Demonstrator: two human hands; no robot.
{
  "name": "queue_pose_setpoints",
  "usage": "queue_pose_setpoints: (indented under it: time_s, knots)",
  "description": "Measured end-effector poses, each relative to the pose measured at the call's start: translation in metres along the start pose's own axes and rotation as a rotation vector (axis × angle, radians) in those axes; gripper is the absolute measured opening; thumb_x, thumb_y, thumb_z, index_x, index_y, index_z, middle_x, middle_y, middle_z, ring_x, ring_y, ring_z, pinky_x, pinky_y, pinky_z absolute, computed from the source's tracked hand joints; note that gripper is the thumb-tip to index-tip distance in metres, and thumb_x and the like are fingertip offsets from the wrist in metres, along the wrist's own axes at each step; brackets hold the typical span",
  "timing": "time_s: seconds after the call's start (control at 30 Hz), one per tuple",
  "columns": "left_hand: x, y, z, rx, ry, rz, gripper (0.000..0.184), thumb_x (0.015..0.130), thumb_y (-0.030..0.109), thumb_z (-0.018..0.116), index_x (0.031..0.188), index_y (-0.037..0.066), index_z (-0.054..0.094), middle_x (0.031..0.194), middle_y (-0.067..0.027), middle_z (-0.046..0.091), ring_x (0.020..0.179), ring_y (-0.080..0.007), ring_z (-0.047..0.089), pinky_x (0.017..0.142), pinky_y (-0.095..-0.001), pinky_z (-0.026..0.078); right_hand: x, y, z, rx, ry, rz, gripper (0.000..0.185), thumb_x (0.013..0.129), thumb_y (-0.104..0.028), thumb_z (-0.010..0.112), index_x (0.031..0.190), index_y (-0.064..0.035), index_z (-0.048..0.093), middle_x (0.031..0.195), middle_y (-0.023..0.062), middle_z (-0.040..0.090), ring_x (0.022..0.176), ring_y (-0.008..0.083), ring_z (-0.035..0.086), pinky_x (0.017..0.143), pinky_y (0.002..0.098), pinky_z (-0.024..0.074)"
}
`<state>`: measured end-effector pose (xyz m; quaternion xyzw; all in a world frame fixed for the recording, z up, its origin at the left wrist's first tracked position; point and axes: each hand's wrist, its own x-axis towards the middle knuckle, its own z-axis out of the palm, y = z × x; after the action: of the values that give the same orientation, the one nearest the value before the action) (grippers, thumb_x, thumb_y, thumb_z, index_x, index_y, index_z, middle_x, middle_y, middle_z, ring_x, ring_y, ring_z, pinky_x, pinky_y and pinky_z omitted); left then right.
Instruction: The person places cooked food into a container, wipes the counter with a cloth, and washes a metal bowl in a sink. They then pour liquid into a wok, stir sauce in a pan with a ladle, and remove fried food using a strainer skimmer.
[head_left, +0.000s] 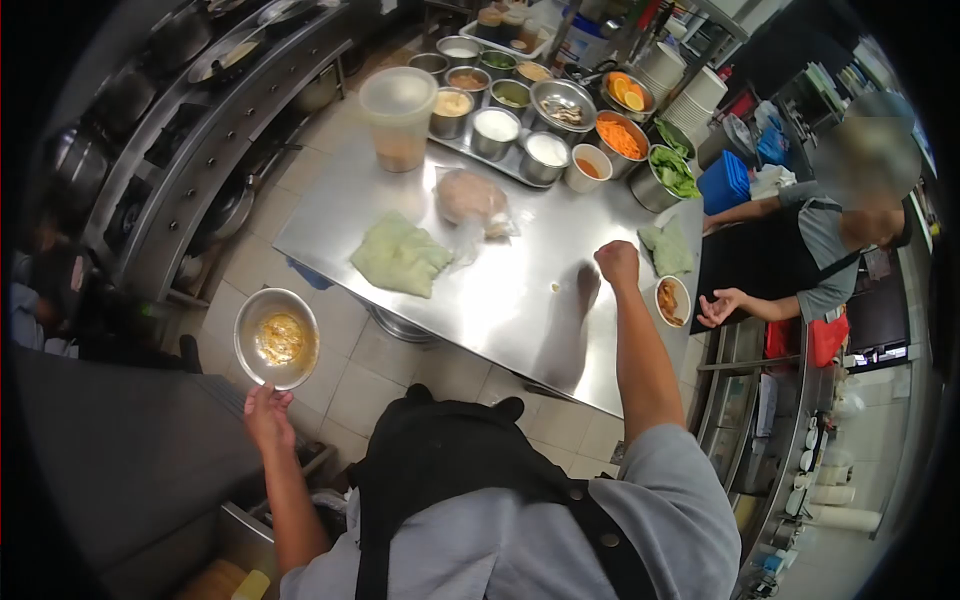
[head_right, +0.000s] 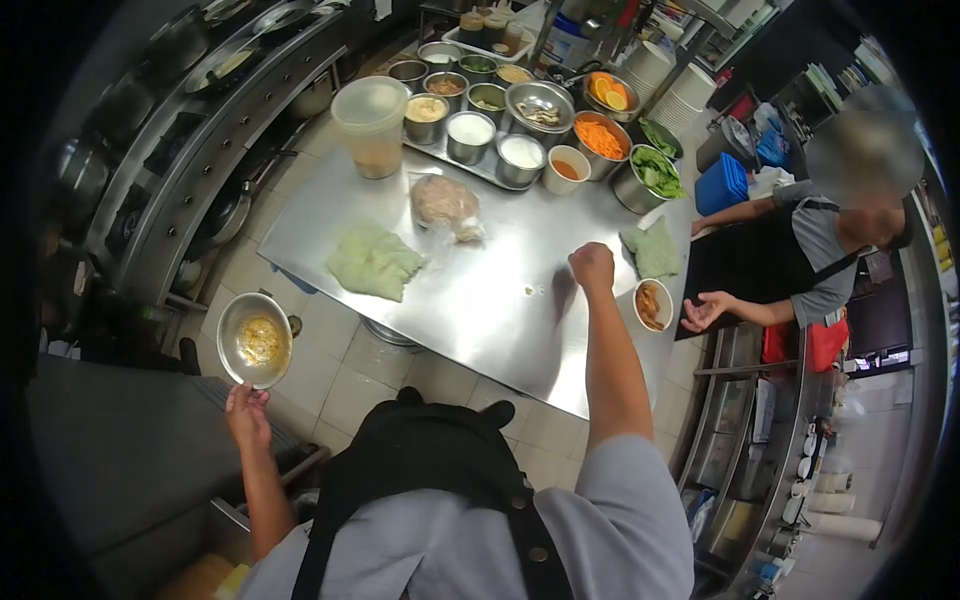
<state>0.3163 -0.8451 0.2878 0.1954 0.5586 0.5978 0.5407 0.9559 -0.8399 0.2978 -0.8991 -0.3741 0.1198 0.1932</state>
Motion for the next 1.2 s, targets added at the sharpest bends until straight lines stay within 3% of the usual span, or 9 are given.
queue_pose_setpoints:
  time_s: [0.07,0.23,0.33,0.43,0.77,0.9,0.97,1.1,1.2]
  knots:
    - [0.011,0.005,-0.001,0.01,-0.041,0.002,0.013,0.082,0.005,0.059,0.091,0.004,0.049,0.075,-0.0057,0.056,0.065,-0.0149,0.057,0.059,-0.026,0.051,-0.015,-0.003,0.005,0.814,-0.024,0.183,0.018,0.076,-0.016,0.065,0.084,-0.0001,0.064,0.074,0.0084,0.066,0.058,0.0127,0.061,0.051,0.0251,0.0488]
    - [0.027,0.008,0.006,0.014,-0.064,-0.041,0.013,0.083,0.004,0.058,0.093,0.002,0.049,0.075,-0.006,0.055,0.065,-0.0152,0.057,0.06,-0.0267,0.051,-0.055,-0.021,0.009,1.338,0.073,0.262,0.016,0.077,-0.012,0.063,0.086,0.002,0.063,0.079,0.0094,0.065,0.07,0.0145,0.062,0.061,0.0245,0.0493]
    - [0.028,0.009,0.018,0.027,-0.091,-0.057,0.014,0.083,0.004,0.058,0.094,0.002,0.049,0.075,-0.0062,0.055,0.065,-0.0152,0.057,0.061,-0.0271,0.051,-0.038,-0.019,0.035,0.557,0.209,-0.091,0.022,0.074,-0.013,0.06,0.093,-0.0032,0.065,0.076,0.01,0.065,0.068,0.0183,0.062,0.063,0.0299,0.0494]
    - [0.029,0.009,0.026,0.048,-0.13,-0.064,0.015,0.083,0.004,0.057,0.095,0.001,0.049,0.076,-0.0069,0.056,0.065,-0.0151,0.057,0.059,-0.0267,0.051,-0.046,-0.073,0.025,0.106,0.043,-0.427,0.025,0.073,-0.016,0.06,0.096,-0.0073,0.066,0.082,0.0135,0.064,0.077,0.0282,0.063,0.072,0.0352,0.0499]
    - [0.014,-0.005,0.003,0.027,-0.039,-0.077,0.013,0.082,0.004,0.059,0.089,0.003,0.048,0.073,-0.007,0.056,0.059,-0.0141,0.057,0.055,-0.026,0.053,-0.02,-0.096,0.076,-0.296,-0.075,-0.589,0.013,0.068,-0.015,0.061,0.075,-0.0037,0.062,0.08,0.0161,0.063,0.08,0.0338,0.061,0.072,0.0417,0.0496]
    - [0.015,-0.013,-0.009,0.031,-0.028,-0.1,0.012,0.082,0.005,0.059,0.09,0.004,0.05,0.075,-0.0058,0.058,0.06,-0.014,0.057,0.055,-0.026,0.052,-0.046,-0.115,0.056,-0.107,-0.038,-0.412,0.013,0.068,-0.01,0.06,0.078,-0.0028,0.064,0.075,0.0161,0.064,0.074,0.0304,0.062,0.065,0.0376,0.0504]
    - [0.016,-0.014,-0.01,0.025,-0.018,-0.09,0.011,0.083,0.005,0.059,0.089,0.004,0.051,0.075,-0.0057,0.058,0.06,-0.0138,0.057,0.055,-0.0259,0.052,-0.059,-0.12,0.051,0.897,-0.269,0.13,0.017,0.073,-0.007,0.059,0.087,0.0012,0.064,0.078,0.0131,0.065,0.07,0.0223,0.062,0.061,0.0306,0.0501]
    - [0.019,-0.016,-0.012,0.073,-0.02,-0.11,0.01,0.083,0.005,0.059,0.089,0.004,0.051,0.075,-0.0055,0.058,0.06,-0.0131,0.057,0.055,-0.0255,0.052,-0.15,-0.185,-0.016,1.511,-0.714,-0.192,0.023,0.077,-0.004,0.061,0.097,0.0051,0.059,0.085,0.0151,0.064,0.069,0.0188,0.063,0.061,0.0278,0.0503]
    - [0.021,-0.018,-0.012,0.113,-0.053,-0.127,0.01,0.083,0.005,0.059,0.09,0.003,0.051,0.074,-0.0055,0.058,0.06,-0.013,0.057,0.055,-0.0253,0.052,-0.22,-0.242,-0.099,1.452,-1.081,-0.343,0.027,0.076,0.0,0.064,0.102,0.0048,0.057,0.086,0.0154,0.065,0.076,0.0199,0.065,0.068,0.028,0.0518]
